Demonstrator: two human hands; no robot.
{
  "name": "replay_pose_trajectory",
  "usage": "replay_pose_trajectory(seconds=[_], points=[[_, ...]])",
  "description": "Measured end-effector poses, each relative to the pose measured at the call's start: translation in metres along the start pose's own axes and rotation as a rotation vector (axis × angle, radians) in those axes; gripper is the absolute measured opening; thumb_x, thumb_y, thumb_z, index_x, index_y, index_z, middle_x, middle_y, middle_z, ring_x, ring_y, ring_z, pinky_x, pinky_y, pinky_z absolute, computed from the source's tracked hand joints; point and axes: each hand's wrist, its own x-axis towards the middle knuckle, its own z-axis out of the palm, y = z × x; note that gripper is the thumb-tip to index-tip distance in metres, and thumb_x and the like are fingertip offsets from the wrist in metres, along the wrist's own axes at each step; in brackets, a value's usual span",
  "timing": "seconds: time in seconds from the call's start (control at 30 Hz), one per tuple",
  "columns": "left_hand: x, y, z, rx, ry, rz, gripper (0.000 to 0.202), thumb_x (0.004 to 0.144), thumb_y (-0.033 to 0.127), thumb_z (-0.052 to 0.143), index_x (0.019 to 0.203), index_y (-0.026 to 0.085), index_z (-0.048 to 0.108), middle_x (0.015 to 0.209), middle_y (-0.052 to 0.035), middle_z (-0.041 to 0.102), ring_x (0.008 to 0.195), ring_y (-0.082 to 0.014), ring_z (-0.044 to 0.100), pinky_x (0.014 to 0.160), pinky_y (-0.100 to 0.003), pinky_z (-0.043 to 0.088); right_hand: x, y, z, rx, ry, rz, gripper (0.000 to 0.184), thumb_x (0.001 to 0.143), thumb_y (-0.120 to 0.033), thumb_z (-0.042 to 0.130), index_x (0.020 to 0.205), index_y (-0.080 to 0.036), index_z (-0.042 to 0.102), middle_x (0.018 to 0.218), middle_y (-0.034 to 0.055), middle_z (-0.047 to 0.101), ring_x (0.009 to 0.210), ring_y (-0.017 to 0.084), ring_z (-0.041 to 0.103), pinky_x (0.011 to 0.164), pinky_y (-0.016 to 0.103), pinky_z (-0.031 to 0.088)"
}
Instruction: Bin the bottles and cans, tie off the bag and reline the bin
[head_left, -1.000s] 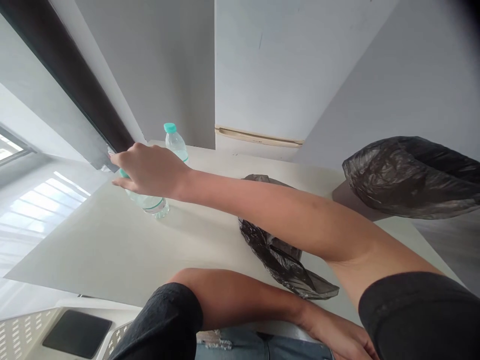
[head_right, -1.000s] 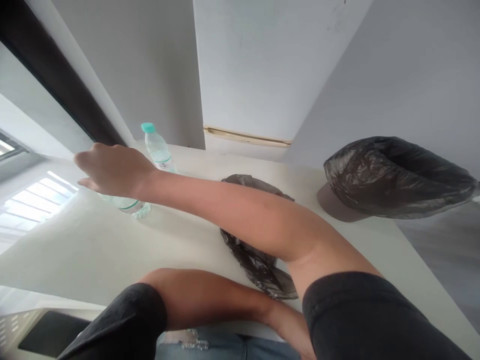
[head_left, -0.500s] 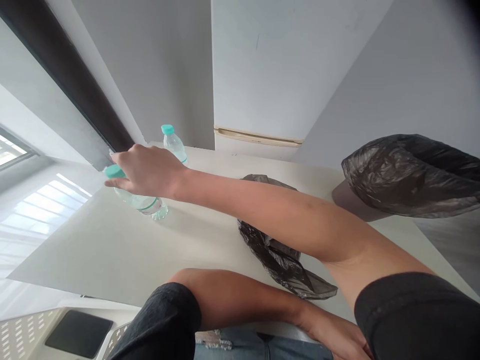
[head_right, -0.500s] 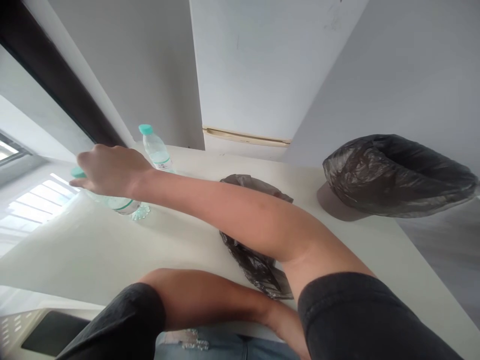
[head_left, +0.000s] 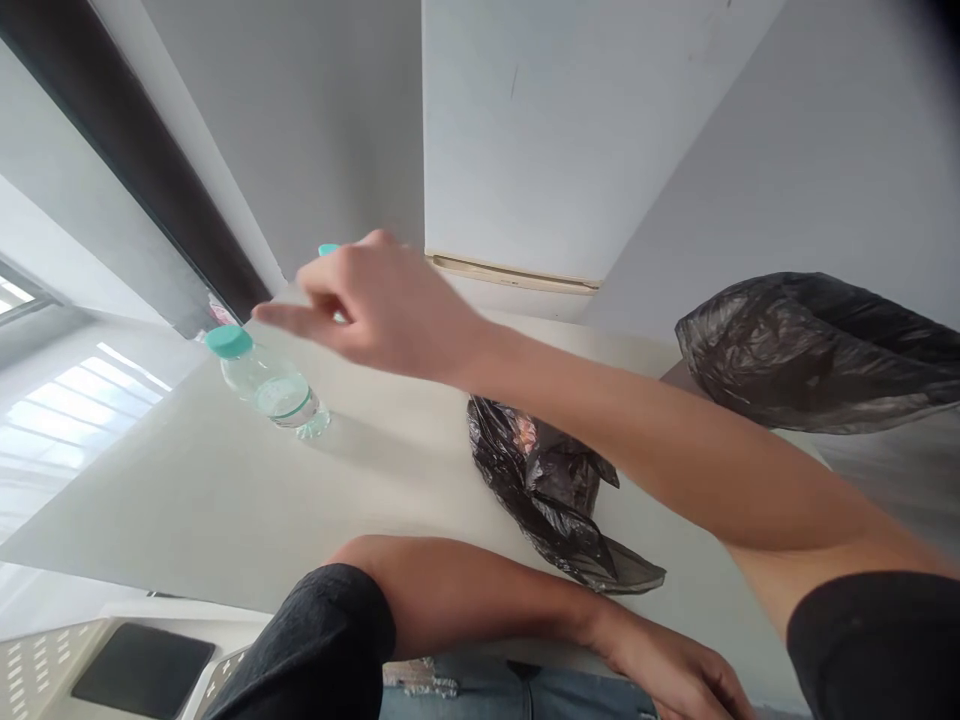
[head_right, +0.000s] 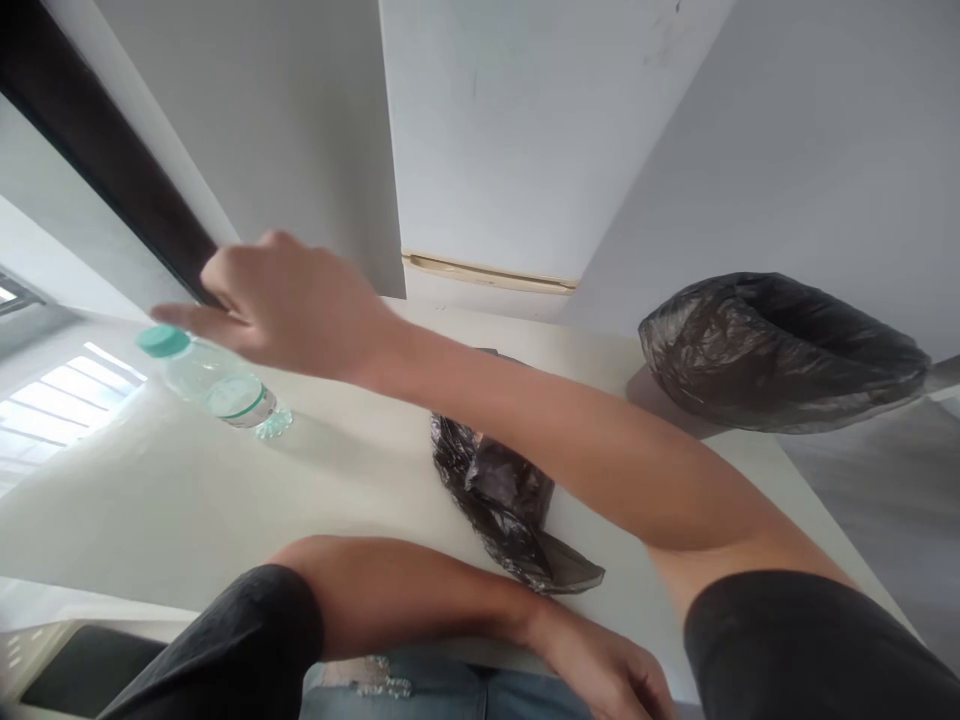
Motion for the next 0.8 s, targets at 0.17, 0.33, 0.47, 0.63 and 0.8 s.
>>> replay_pose_trajectory(seconds=[0.17,0.33,0.47,0.63,0.8], points=[[-0.002,0.0,0.006,-0.027,0.061,-0.066,0.036,0.048,-0.002,0.094,0.081,0.009,0.085,0.088,-0.0027,0.078,0.079,-0.0212,0.076,0.078,-0.029,0.063,-0.083,0.01,-0.068,0.018,0.197,0.238,0.056,0.11,-0.055,0.05,0.066,-0.021,0.056,0.063,-0.0023,0.05,0.061,0.01,0.047,0.065,0.028,0.041],[-0.003,-0.003,0.01,0.006,0.087,-0.079,0.042,0.042,-0.003,0.094,0.081,0.009,0.085,0.074,0.0015,0.067,0.058,-0.0124,0.06,0.056,-0.025,0.054,-0.184,0.013,-0.099,0.14,0.072,0.521,0.042,0.106,-0.05,0.056,0.076,-0.024,0.072,0.068,0.0006,0.063,0.059,0.013,0.053,0.058,0.03,0.04],[-0.012,-0.003,0.018,0.114,0.129,0.002,0.029,0.065,0.023,0.094,0.088,0.009,0.084,0.063,0.0027,0.055,0.054,-0.0098,0.051,0.049,-0.022,0.044,-0.245,0.012,-0.091,0.192,-0.452,0.602,0.044,0.101,-0.033,0.061,0.057,-0.025,0.061,0.053,-0.0034,0.048,0.05,0.011,0.037,0.053,0.031,0.031],[-0.016,0.003,0.024,0.218,0.163,-0.023,0.034,0.077,0.045,0.087,0.082,0.011,0.082,0.065,0.0008,0.054,0.061,-0.012,0.055,0.053,-0.022,0.046,-0.272,0.021,-0.039,0.045,-0.393,0.771,0.029,0.096,-0.017,0.055,0.07,-0.024,0.065,0.061,-0.0038,0.06,0.052,0.012,0.046,0.057,0.03,0.033],[-0.016,0.0,0.02,0.256,0.155,0.077,0.04,0.073,0.047,0.091,0.082,0.01,0.081,0.065,0.0001,0.054,0.059,-0.0134,0.058,0.053,-0.023,0.048,-0.272,0.041,-0.005,-0.127,-0.102,0.869,0.006,0.093,-0.021,0.061,0.087,-0.023,0.062,0.065,-0.0016,0.061,0.058,0.017,0.055,0.059,0.029,0.034]])
